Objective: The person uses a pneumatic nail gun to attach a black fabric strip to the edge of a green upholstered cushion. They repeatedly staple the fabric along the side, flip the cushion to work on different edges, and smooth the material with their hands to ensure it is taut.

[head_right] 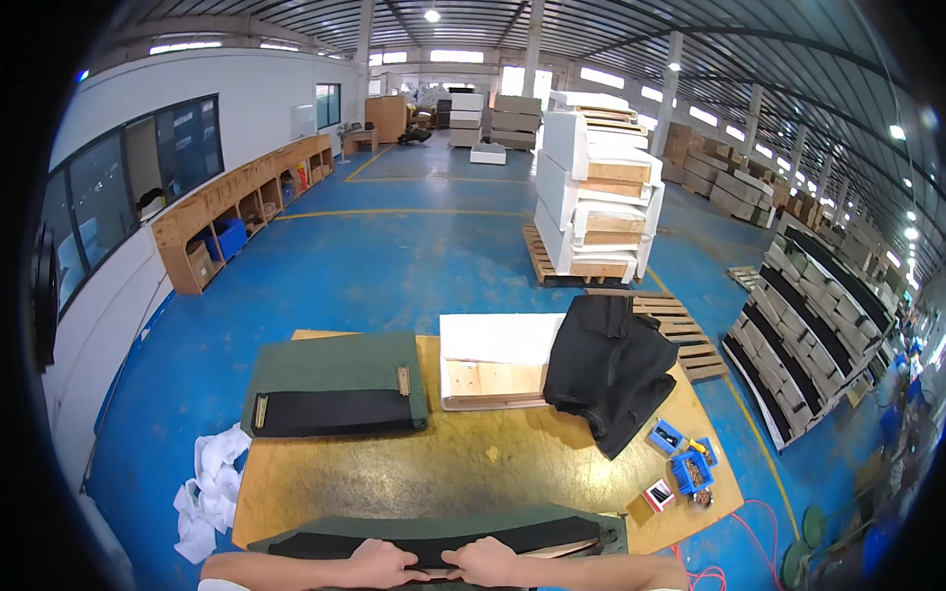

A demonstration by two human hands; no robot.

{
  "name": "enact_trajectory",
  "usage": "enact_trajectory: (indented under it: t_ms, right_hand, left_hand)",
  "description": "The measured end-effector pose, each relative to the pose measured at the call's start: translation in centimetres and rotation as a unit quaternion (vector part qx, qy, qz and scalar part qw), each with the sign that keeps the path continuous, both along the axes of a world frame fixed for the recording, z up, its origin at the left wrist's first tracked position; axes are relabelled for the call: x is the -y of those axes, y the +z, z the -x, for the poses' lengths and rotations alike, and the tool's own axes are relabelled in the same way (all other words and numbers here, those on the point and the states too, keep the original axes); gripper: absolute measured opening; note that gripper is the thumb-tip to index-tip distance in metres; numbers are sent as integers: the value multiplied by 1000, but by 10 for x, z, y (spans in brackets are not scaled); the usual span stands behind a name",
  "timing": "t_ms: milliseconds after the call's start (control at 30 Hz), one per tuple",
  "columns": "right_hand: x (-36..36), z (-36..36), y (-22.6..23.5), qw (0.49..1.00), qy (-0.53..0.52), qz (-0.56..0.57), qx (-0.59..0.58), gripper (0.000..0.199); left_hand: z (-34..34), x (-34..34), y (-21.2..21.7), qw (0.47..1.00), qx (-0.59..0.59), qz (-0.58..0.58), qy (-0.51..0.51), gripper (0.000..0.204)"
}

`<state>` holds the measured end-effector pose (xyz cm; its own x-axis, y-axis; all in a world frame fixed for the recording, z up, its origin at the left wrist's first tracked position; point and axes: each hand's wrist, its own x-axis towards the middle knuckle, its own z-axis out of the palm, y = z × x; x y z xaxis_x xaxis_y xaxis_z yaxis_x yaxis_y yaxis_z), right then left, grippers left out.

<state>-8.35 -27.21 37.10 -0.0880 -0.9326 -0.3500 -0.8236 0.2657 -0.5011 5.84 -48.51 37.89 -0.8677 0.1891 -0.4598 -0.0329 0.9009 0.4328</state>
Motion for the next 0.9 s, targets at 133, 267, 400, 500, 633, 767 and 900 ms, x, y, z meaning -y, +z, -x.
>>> enact_trajectory:
  t_ms: [133, 267, 400, 500, 633, 767, 900]
  right_hand:
    - [-2, -14, -33, 995, 12, 89, -38, 43]
    - [-18, -6, -32, 984, 34, 165, -64, 18]
    - [-15, -20, -43, 930, 4, 350, -112, 12]
    - [-34, -43, -56, 885, -56, 417, -201, 14]
    - [-71, -45, -55, 888, -109, 420, -150, 15]
    - [-161, -11, -36, 825, -206, 511, -127, 16]
    - [-262, 53, -126, 327, -778, 536, 33, 3]
  left_hand:
    - [2, -10, 24, 991, 34, 89, -89, 55]
    - [88, 18, 1, 915, 239, -102, -309, 71]
    - [39, 1, -105, 943, -13, -331, -40, 54]
    - [47, -12, -59, 974, -19, -187, -128, 62]
    - [48, -39, -24, 987, -9, -82, -139, 72]
    - [45, -37, -27, 981, -46, -26, -184, 80]
    - [36, -37, -24, 982, -84, 28, -166, 86]
